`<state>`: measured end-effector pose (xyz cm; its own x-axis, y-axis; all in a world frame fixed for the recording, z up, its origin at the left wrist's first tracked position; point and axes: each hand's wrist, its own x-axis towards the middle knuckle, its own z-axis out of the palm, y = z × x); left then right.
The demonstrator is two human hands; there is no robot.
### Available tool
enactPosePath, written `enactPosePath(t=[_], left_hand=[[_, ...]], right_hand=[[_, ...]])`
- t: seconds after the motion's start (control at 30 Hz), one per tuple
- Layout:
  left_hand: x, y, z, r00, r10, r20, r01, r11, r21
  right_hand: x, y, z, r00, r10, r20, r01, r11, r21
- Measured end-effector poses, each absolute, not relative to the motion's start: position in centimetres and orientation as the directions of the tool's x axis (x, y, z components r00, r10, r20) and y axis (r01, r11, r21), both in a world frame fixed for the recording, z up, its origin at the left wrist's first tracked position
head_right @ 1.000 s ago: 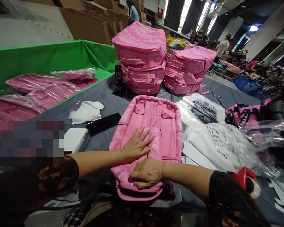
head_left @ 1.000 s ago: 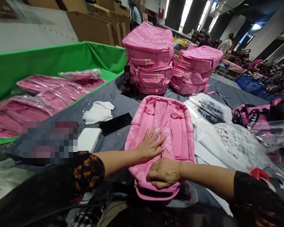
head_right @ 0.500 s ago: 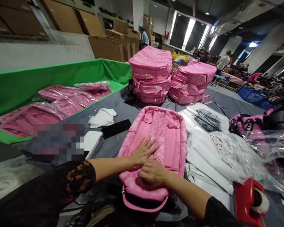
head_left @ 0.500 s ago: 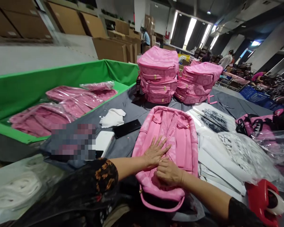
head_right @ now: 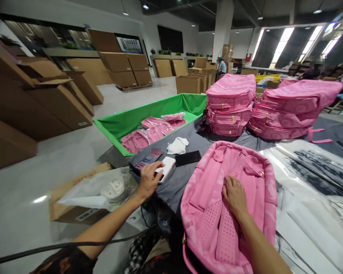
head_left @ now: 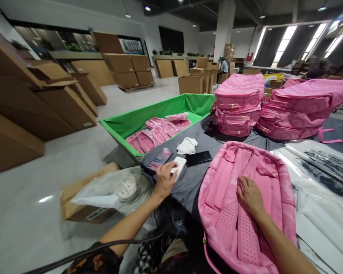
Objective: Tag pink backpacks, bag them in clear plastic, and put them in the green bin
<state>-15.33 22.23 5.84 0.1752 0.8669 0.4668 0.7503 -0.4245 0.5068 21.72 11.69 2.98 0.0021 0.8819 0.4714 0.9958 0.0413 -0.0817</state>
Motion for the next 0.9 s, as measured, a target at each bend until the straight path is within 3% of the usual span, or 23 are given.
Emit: enactPosePath(t=[0.07, 0.13, 0.33, 0.5, 0.6, 0.7, 0.8, 0.9], left_hand=[[-19.6, 23.8, 4.4, 0.018, 0.885, 0.465, 0.846, -0.262, 0.465], [-22.2, 25.2, 3.6, -0.014, 0.896, 0.444, 0.879, -0.2, 0.432], [-21.6, 29.7, 4.0, 0.112, 0.925, 0.364, 0.887, -0.258, 0.383], [-13.4, 31.8, 6.7, 0.263, 0.89, 0.372, 0.84, -0.401, 0.366], [-5.0, 30.3, 8.6, 0.424, 0.811, 0.403, 0.758, -0.562, 0.332], [4.1, 27.9, 9.7, 0.694, 0.597, 0.403, 0.517, -0.802, 0.298], [10.5, 25.1, 9.7, 0.861, 0.407, 0.306, 0.323, -0.901, 0.289], [13.3, 23.2, 8.0, 0.901, 0.331, 0.281, 0.249, -0.924, 0.29]], right_hand=[[21.7, 11.6, 2.9, 0.001, 0.877, 0.481, 0.995, 0.046, -0.085], [21.7, 11.7, 3.1, 0.003, 0.874, 0.486, 0.994, 0.048, -0.094], [21.6, 11.9, 3.2, 0.017, 0.868, 0.496, 0.993, 0.041, -0.107], [21.5, 11.6, 3.0, 0.014, 0.877, 0.481, 0.994, 0.039, -0.1], [21.5, 11.9, 2.6, 0.012, 0.872, 0.489, 0.989, 0.061, -0.134], [21.0, 12.0, 2.7, 0.058, 0.863, 0.501, 0.971, 0.067, -0.228], [20.1, 10.7, 3.6, 0.13, 0.85, 0.511, 0.914, 0.098, -0.395], [20.3, 9.4, 5.3, 0.229, 0.826, 0.514, 0.812, 0.129, -0.569]])
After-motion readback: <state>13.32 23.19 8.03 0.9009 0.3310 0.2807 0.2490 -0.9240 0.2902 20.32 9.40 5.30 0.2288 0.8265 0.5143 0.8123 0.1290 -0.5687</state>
